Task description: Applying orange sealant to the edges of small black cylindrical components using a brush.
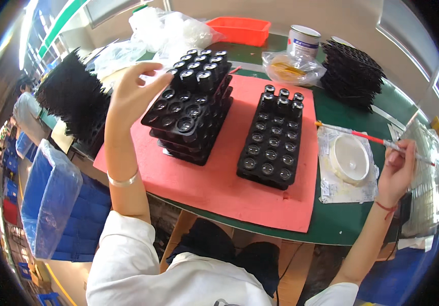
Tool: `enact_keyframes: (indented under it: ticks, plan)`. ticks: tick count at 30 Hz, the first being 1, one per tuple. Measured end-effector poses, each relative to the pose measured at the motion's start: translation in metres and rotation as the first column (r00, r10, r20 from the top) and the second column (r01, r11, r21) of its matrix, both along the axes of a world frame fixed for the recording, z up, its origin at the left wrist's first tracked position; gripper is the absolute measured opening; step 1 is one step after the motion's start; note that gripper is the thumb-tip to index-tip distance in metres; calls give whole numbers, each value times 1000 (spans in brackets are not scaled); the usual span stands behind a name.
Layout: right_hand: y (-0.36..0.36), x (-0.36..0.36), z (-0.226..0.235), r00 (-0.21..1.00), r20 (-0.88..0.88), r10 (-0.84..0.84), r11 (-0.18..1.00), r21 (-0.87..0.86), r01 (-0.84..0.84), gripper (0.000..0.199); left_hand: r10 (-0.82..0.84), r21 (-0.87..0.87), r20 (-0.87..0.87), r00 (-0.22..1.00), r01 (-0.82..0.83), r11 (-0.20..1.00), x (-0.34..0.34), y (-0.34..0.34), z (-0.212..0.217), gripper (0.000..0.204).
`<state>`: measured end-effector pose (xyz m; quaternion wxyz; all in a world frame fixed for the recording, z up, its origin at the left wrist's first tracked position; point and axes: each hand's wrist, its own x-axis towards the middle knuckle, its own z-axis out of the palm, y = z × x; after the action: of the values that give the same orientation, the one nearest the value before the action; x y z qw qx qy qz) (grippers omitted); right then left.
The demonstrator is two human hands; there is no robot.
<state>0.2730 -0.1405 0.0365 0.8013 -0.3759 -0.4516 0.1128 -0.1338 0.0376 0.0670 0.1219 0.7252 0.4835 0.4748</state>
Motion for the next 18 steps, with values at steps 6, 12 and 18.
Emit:
enact_keyframes:
  ticks: [6,12,18]
  plan:
    - [3,1,2,987,-19,-158,987,-33,157,25,-445,287,-253,859,506,813,85,-83,15,23]
    - [3,-7,7,946,71,-316,946,-48,320,27,-486,-167,-335,807,456,874,139,-68,-44,52]
    - [0,-8,5,913,173,-368,924,-37,380,27,-391,-141,-313,866,365,920,159,-39,-66,46]
